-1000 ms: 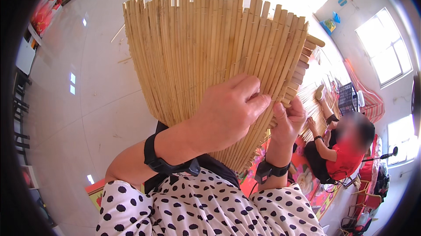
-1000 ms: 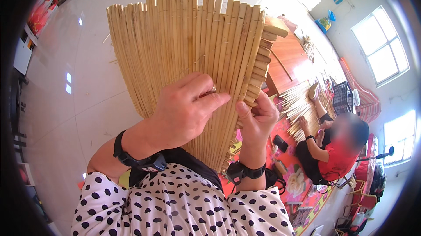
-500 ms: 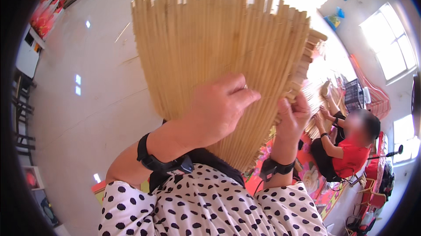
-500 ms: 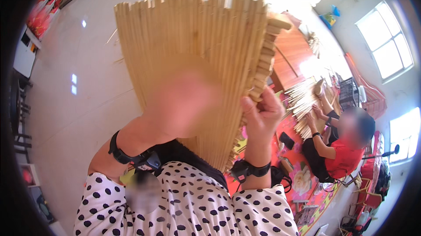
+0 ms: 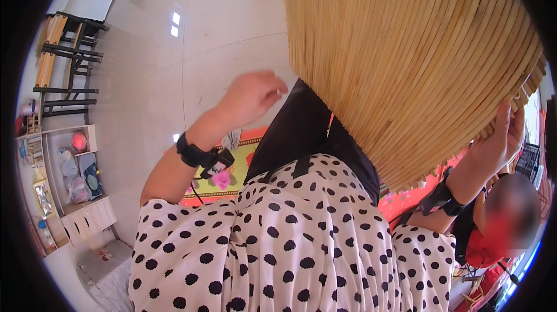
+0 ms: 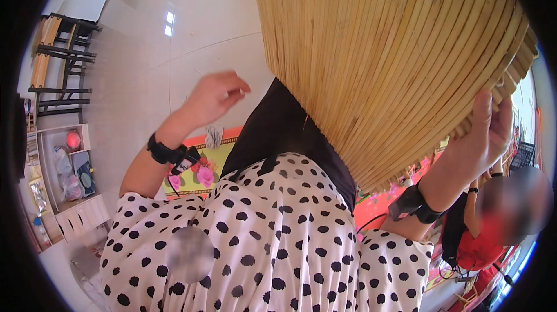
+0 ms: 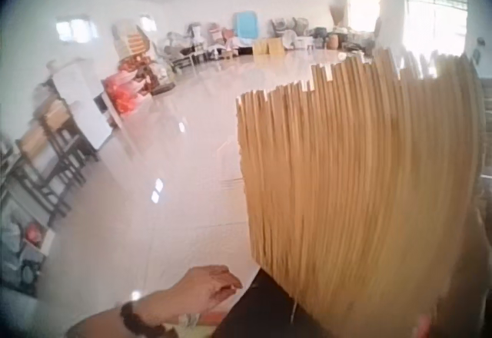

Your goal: The person sits on the floor and weaves a bamboo mat using thin bamboo strips and a white string. They use a small knife to cut the string and adjust the bamboo strips to ensure a tight weave.

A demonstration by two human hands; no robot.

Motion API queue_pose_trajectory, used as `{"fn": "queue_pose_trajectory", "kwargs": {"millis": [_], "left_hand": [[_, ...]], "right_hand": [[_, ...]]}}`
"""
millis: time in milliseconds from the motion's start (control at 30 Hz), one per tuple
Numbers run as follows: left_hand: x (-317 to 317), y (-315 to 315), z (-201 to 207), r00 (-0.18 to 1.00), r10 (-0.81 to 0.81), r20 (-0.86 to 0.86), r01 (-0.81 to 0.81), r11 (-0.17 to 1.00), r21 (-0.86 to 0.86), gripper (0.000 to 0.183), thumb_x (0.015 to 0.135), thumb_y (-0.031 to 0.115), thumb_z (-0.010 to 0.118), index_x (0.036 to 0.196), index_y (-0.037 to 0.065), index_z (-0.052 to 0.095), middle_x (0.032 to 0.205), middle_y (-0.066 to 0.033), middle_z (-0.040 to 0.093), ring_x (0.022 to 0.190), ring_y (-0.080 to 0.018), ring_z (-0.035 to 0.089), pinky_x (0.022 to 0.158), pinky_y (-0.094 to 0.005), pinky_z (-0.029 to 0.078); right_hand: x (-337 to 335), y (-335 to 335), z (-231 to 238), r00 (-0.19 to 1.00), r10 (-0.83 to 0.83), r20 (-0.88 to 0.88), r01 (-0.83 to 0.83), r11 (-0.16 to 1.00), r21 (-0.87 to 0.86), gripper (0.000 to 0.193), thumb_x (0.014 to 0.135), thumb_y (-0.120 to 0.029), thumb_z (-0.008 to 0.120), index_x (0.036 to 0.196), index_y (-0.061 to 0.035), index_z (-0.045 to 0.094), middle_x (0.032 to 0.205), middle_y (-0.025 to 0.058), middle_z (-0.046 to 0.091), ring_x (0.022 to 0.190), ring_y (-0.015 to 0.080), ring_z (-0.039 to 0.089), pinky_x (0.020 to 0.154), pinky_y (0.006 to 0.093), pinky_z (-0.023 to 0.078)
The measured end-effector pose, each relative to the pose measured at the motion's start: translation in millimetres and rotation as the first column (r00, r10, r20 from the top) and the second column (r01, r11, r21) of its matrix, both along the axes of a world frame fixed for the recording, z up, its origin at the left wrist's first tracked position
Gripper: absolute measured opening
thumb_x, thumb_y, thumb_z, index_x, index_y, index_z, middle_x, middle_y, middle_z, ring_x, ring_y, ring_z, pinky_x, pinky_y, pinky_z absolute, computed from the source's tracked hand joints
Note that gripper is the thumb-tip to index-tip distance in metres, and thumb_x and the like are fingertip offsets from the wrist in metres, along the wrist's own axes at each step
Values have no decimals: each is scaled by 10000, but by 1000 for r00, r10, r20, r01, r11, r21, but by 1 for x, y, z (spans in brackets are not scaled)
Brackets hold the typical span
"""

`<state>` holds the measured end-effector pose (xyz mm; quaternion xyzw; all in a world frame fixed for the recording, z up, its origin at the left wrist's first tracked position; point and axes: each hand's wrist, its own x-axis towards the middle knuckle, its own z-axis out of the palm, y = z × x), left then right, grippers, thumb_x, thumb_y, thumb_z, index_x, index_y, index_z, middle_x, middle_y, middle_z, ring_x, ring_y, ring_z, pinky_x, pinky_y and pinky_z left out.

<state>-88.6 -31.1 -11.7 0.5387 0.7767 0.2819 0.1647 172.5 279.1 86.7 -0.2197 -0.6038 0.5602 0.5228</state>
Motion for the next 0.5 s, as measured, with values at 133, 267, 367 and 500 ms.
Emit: {"fn": "queue_pose_trajectory", "kwargs": {"millis": [133,267,367,500], "left_hand": [[25,-15,-69,985,-79,152,102,982,-156,108,779,86,657,885,74,668,825,-107,632,783,-319,618,687,-416,492],[34,-11,-94,977,33,209,24,964,-265,116,763,99,663,875,76,675,819,-111,639,803,-320,622,705,-421,496],[30,-7,-108,987,16,160,24,968,-250,109,759,101,652,862,78,678,817,-110,640,818,-319,623,712,-429,496],[29,-3,-114,997,-60,57,72,967,-244,105,758,108,641,852,83,680,821,-105,629,834,-317,619,714,-436,494]], "right_hand": [[-10,1,2,991,-125,48,120,988,96,300,906,-121,668,1160,24,605,904,45,666,701,65,610,577,173,451],[-6,14,-1,997,-34,72,24,990,141,322,911,-135,663,1185,20,599,993,81,684,838,118,669,726,213,525],[-1,20,-1,997,4,80,-14,993,117,338,919,-126,649,1217,16,578,1040,97,678,893,145,673,756,238,539],[0,17,1,995,-6,95,-5,993,116,326,923,-134,646,1205,15,580,1042,98,678,899,145,672,763,237,536]]}}
